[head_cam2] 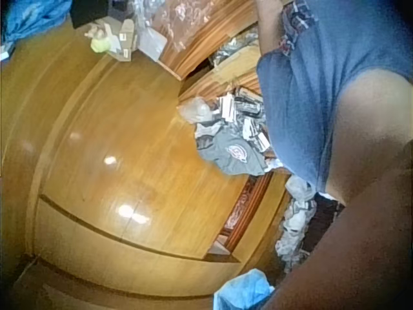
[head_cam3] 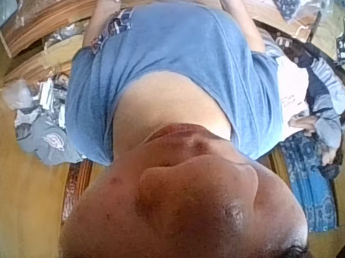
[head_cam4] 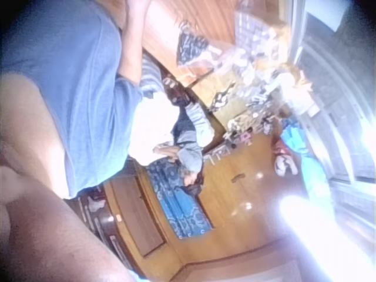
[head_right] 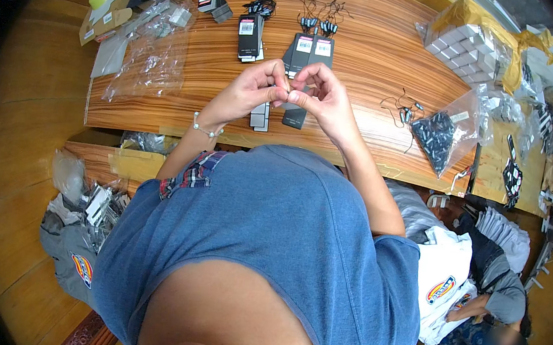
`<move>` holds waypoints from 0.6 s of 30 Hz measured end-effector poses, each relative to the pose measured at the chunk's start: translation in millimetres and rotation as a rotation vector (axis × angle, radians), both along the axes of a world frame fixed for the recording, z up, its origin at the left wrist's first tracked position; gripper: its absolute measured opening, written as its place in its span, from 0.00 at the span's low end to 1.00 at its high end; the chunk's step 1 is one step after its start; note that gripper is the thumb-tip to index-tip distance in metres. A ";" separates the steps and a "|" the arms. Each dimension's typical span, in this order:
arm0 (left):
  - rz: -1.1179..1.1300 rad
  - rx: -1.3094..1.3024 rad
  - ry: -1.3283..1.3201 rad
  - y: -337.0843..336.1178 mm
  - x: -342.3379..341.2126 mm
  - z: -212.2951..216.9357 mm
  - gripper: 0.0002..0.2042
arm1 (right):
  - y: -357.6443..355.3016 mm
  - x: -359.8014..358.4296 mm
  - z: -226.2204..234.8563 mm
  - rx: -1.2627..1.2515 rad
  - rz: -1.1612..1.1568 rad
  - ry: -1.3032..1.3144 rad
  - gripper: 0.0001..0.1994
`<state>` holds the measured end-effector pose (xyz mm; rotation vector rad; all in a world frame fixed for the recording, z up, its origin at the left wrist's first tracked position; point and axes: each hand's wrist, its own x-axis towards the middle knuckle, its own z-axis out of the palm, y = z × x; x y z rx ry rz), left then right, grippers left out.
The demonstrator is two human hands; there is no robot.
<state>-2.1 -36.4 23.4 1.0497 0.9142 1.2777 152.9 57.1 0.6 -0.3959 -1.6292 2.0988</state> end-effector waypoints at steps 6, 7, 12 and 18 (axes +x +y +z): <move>0.263 0.016 0.421 15.4 0.7 10.1 0.10 | -2.1 -10.9 1.8 -0.092 0.103 0.027 0.14; 0.356 0.080 0.649 20.3 -2.0 7.6 0.11 | -0.4 -13.3 -4.8 -0.100 0.135 0.021 0.14; 0.793 0.249 0.985 33.9 -10.7 -44.8 0.19 | 12.4 -30.5 -53.0 -0.749 0.134 0.158 0.11; 0.709 -0.003 0.354 28.9 16.3 -93.5 0.12 | 19.7 -46.4 -63.0 -0.925 -0.120 0.195 0.12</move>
